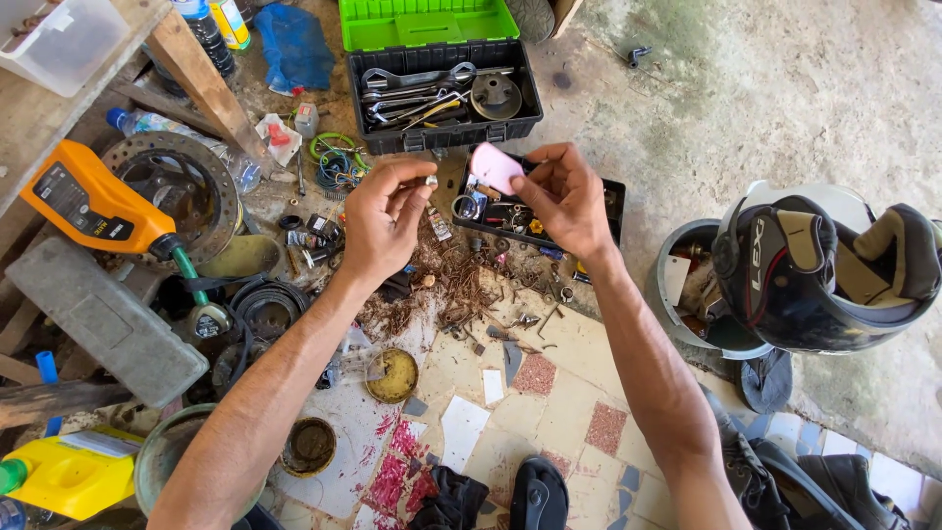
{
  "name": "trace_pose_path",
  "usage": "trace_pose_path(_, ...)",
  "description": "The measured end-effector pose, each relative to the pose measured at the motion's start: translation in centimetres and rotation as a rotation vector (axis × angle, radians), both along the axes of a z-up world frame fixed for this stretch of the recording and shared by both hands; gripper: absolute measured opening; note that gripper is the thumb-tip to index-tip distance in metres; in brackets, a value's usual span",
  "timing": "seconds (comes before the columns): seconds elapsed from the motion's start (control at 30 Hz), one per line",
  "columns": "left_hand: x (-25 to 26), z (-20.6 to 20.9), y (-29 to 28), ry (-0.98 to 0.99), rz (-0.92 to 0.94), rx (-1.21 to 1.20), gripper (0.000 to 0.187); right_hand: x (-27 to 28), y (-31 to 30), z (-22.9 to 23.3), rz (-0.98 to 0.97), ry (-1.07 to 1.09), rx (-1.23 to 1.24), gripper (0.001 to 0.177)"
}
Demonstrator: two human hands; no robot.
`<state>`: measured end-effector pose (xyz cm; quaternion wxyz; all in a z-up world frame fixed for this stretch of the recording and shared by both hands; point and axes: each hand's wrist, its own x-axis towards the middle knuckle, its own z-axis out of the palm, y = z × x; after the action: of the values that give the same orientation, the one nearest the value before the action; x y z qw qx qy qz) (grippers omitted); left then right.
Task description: The recorder is assembling or repairing small mechanical and electrical components for a vehicle.
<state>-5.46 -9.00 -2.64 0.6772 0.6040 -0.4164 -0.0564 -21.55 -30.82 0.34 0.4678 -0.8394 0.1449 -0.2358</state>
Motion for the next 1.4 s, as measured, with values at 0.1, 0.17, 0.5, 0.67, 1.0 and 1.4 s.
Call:
trace_pose_path(0.1,0.1,0.4,-0.1,0.162,-0.105,-0.109,0.020,0.3,1.5,2.8,0.079,-0.122,0.117,0.035)
trace_pose_path(0.17,-0.1,0.9,0.0,0.213,-0.137,-0.114,0.021,0.7,2.7,3.5,0.130,-0.184,0.159,0.035)
trace_pose_path(0.5,-0.6,1.2,-0.2,0.243,-0.161,-0.149,0.021,2.0,1.6,-0.9,0.145,-0.064,0.087,0.027)
trace_pose_path(0.67,-0.4,1.0,0.3,0.324,-0.181,-0.151,0.022,1.3,0.5,-0.5,0.048,-0.115,0.165,0.026)
trace_pose_path(1.0,-1.0,1.1,0.3,0.152,-0.080,-0.040,0.019,1.9,4.7,2.0,0.164,-0.162,0.214,0.032)
trace_pose_path(1.4,1.9,1.2,3.2,0.186,-0.091,-0.123,0.021,2.1,1.8,-2.4,0.022,-0.017,-0.084,0.032)
